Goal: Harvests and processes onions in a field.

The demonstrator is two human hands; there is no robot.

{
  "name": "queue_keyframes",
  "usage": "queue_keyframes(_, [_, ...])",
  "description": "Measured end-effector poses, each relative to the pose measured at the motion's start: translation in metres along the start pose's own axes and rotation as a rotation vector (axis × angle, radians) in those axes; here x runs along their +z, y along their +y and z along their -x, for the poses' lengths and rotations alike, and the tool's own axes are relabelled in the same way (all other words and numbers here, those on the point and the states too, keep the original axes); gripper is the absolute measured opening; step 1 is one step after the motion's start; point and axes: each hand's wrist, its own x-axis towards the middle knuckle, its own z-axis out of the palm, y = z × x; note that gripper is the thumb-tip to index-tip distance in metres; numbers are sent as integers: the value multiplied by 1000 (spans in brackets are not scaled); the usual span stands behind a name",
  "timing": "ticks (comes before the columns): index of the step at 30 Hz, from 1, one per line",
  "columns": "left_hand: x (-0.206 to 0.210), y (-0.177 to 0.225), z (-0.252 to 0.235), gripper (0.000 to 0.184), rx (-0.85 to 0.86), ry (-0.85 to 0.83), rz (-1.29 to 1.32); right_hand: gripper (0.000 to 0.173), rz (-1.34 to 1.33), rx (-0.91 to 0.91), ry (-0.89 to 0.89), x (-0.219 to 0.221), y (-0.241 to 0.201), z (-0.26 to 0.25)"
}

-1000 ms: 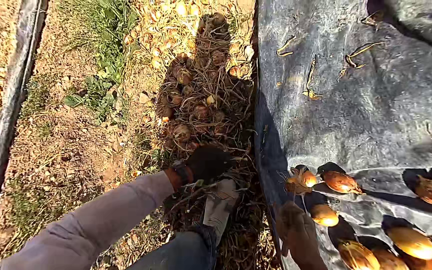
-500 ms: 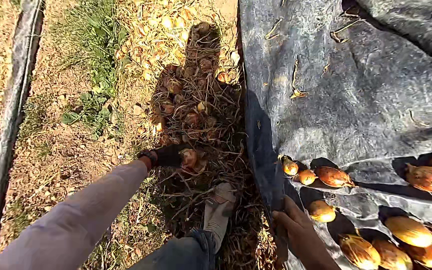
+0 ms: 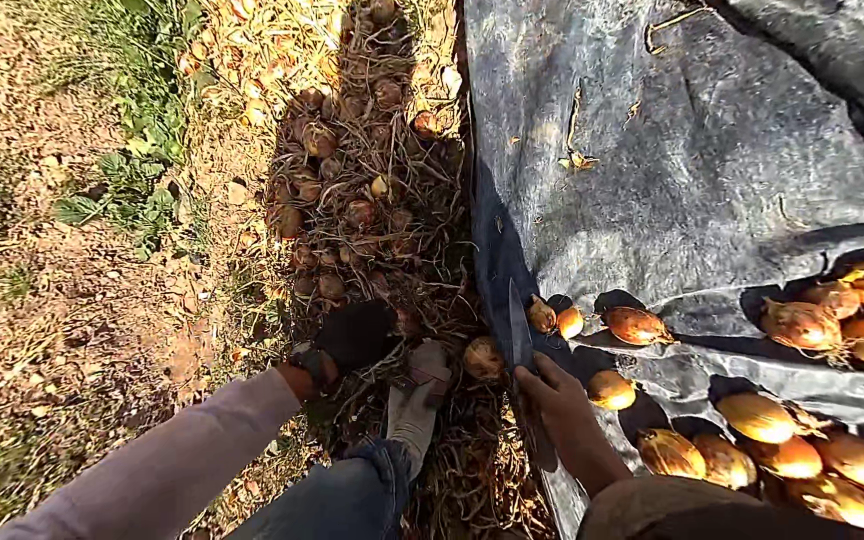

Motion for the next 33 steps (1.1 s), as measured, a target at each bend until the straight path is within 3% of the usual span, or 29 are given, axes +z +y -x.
queue_keyframes(2, [-19, 24, 4, 43, 20, 104, -24, 27, -61, 0, 70, 1, 1, 1])
queue_keyframes(5, [-19, 73, -5, 50, 289, 180, -16, 24, -120, -11, 165, 1, -3, 1])
queue_keyframes(7, [-6, 108, -18, 66, 396, 53, 1, 23, -120, -15, 212, -2, -8, 4])
queue_keyframes(9, [4, 130, -30, 76, 309, -146, 19, 25, -120, -6, 215, -8, -12, 9])
queue_keyframes(11, [32, 123, -41, 62, 193, -339, -36, 28, -118, -3, 196, -17, -11, 17])
queue_keyframes(12, [87, 90, -52, 50, 356, -72, 61, 27, -98, -13, 187, -21, -10, 21])
queue_keyframes(13, [128, 67, -68, 52, 486, 154, 111, 26, -54, -32, 171, -24, -6, 25])
queue_keyframes(14, [141, 58, -77, 63, 552, 301, 87, 30, 19, -57, 156, -27, 0, 28])
queue_keyframes(15, [117, 66, -66, 71, 534, 266, 75, 39, 111, -74, 139, -28, 6, 30])
queue_keyframes(16, [52, 95, -40, 75, 388, -71, 70, 52, 213, -82, 109, -26, 11, 33])
queue_keyframes(17, [12, 111, -22, 85, 393, -158, 137, 64, 305, -92, 83, -21, 13, 37])
queue_keyframes(19, [-24, 122, 5, 93, 518, -159, 439, 84, 396, -152, 88, -9, 13, 44])
queue_keyframes(21, [-38, 124, 19, 85, 522, -193, 652, 89, 453, -280, 154, -4, 7, 44])
queue_keyframes(24, [-47, 116, 37, 79, 403, -345, 772, 82, 554, -462, 153, -7, 1, 39])
queue_keyframes(28, [-49, 95, 60, 27, 201, -626, 1066, 61, 495, -491, -72, -4, -7, 33])
queue_keyframes(31, [-43, 87, 72, 17, 166, -690, 1209, 57, 224, -339, -239, 6, 5, 32])
queue_keyframes(32, [-35, 84, 72, 24, 221, -615, 1220, 57, 136, -275, -287, 9, 8, 33])
queue_keyframes(33, [-28, 81, 69, 46, 319, -513, 1124, 57, 89, -227, -309, 13, 12, 34])
